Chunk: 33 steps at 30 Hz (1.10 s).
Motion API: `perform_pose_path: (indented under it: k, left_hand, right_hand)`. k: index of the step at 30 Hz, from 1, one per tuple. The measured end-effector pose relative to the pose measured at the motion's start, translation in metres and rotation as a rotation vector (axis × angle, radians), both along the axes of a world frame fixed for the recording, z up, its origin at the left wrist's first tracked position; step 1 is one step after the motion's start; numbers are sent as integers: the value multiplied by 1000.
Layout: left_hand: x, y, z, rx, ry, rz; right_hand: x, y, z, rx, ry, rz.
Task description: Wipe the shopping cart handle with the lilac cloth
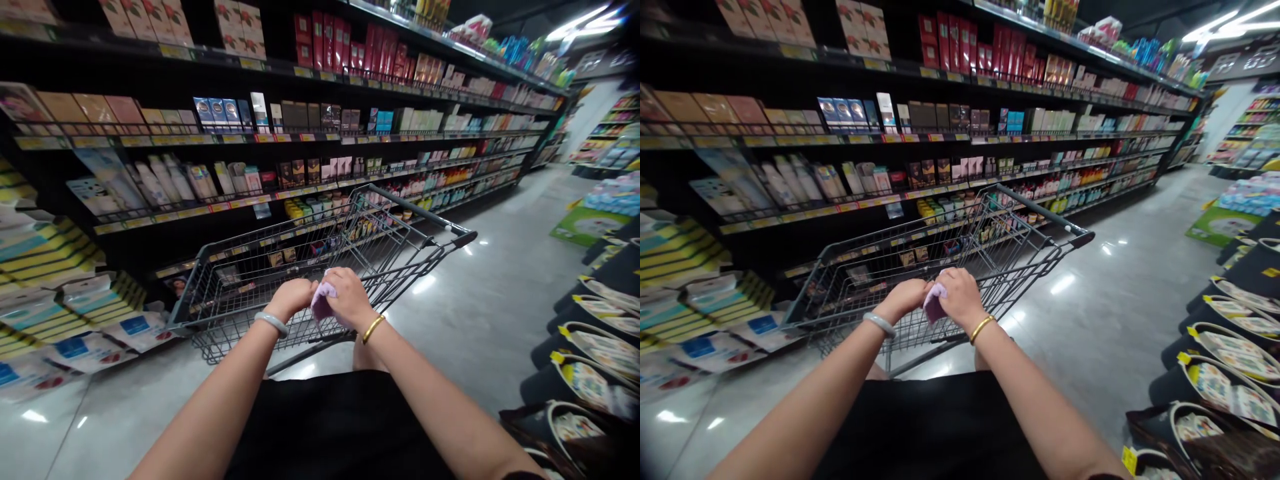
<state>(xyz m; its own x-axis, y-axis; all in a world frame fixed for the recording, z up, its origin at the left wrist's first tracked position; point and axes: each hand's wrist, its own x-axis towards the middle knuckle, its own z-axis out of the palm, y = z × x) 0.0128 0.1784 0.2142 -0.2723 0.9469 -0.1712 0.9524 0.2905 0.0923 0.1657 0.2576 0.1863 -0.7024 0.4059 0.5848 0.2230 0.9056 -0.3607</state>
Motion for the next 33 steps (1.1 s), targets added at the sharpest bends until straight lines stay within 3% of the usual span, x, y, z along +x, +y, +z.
perform_pose_path:
  k: [3,5,8,10,12,14,17,19,22,26,28,29,33]
  left_hand:
    - [1,-2,1,11,-70,49]
    - [1,-4,1,5,-144,72]
    - [1,-6,1,-9,-225,93]
    - [0,-6,1,-29,-238,101]
    - [-2,-4,1,-49,-228,112]
    - [-3,-3,0,-67,-209,107]
    - [-5,-2,-1,-82,-184,91]
    - [-5,-4,-2,-70,-174,88]
    - [-5,-6,-2,-58,-223,98]
    - [-6,-5,-4,-62,-283,135]
    - [-7,-4,-6,-68,-291,134]
    - [-7,-3,-7,-72,-296,129]
    - [-9,1,-10,-62,-265,91]
  right_hand:
    - [12,24,12,-6,-84,48]
    - [25,44,15,-21,-106,-2]
    - [40,61,19,-50,-113,-260]
    - [39,54,21,-24,-134,-403]
    - [32,31,21,51,-180,-359]
    - [22,3,19,142,-217,-191]
    - [14,-23,16,188,-218,-67]
    - [17,-19,18,167,-229,-35]
    - [29,11,24,123,-283,-25]
    - [42,42,24,100,-213,-295]
    - [40,36,15,131,-117,-394]
    - [37,27,9,156,-89,-380]
    - [25,-12,-11,255,-103,-186]
